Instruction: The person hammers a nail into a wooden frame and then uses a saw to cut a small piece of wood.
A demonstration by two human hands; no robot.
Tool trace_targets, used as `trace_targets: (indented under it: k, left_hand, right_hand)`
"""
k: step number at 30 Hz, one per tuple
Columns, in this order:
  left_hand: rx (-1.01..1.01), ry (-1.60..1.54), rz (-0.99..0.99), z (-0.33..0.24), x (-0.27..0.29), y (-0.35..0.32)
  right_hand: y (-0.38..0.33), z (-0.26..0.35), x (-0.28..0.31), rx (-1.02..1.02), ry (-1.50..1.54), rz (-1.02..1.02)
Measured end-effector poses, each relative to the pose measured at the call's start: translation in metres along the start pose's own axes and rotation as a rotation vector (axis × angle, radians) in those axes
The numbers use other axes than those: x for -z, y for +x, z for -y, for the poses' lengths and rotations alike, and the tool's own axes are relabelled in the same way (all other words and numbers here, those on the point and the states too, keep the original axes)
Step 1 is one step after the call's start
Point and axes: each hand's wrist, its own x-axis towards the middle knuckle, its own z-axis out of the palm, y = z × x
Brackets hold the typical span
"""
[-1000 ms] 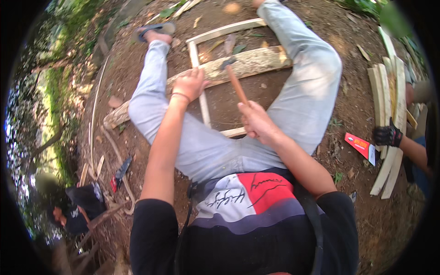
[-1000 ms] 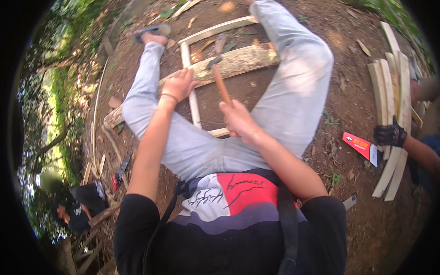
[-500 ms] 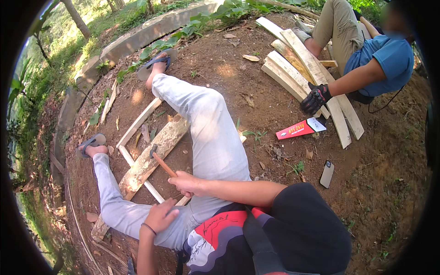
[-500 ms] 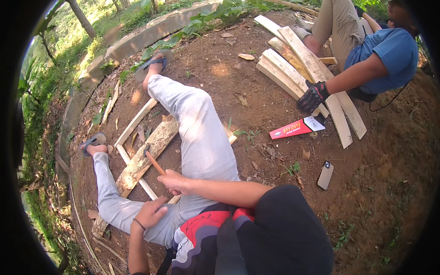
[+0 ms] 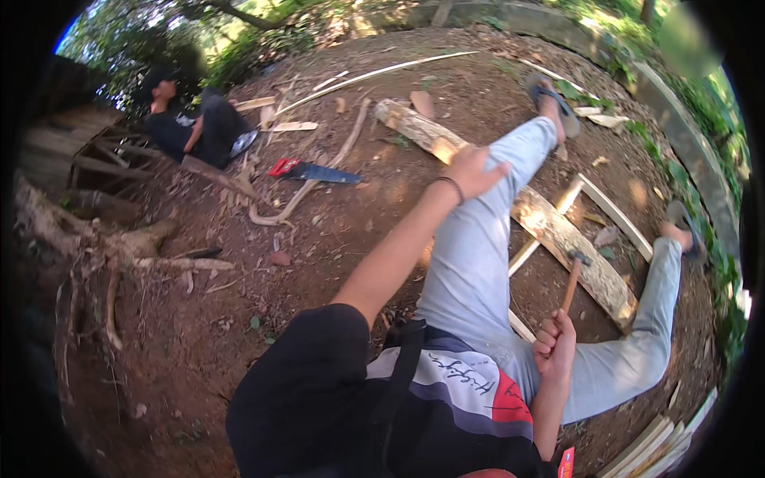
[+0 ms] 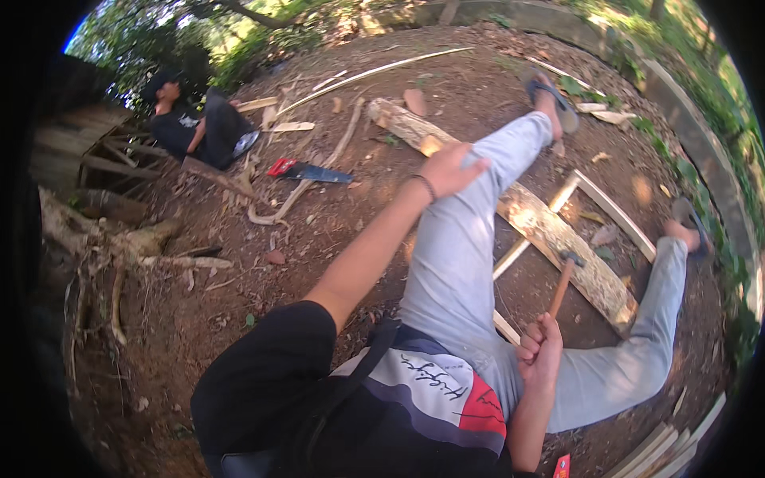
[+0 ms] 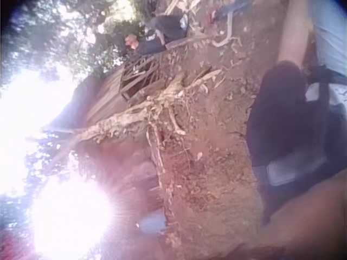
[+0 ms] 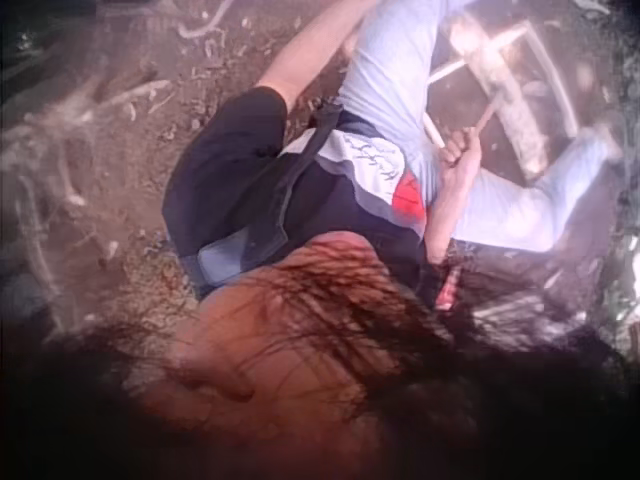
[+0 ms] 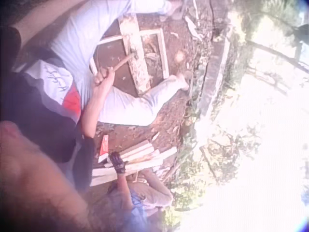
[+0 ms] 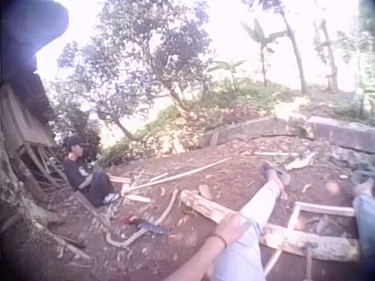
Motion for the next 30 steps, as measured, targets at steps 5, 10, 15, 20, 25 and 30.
trace_targets:
  k: [5,10,15,20,25,30]
  left_hand:
    - [0.184,0.628,-0.176,-0.069,-0.043,-0.025]
    - [0.131,0.585,-0.255,-0.067,-0.043,-0.025]
    - [0.103,0.578,-0.329,-0.069,-0.049,-0.027]
    - [0.126,0.562,-0.329,-0.056,-0.047,-0.038]
    - [0.084,0.621,-0.318,-0.062,-0.037,-0.021]
    - [0.065,0.613,0.074,-0.062,-0.022,0.039]
  right_hand:
    - [0.000,0.000,0.002,0.044,-0.112,-0.074]
    - [-0.004,0.012,-0.001,0.023,-0.041,-0.057]
    - [-0.002,0.012,0.002,0.036,-0.035,-0.078]
    - [0.000,-0.003,0.003,0.033,-0.069,-0.074]
    - [0.004,-0.004,-0.008,-0.006,-0.071,-0.034]
    - [0.005,0.011,-0.013,0.122,-0.257,-0.122]
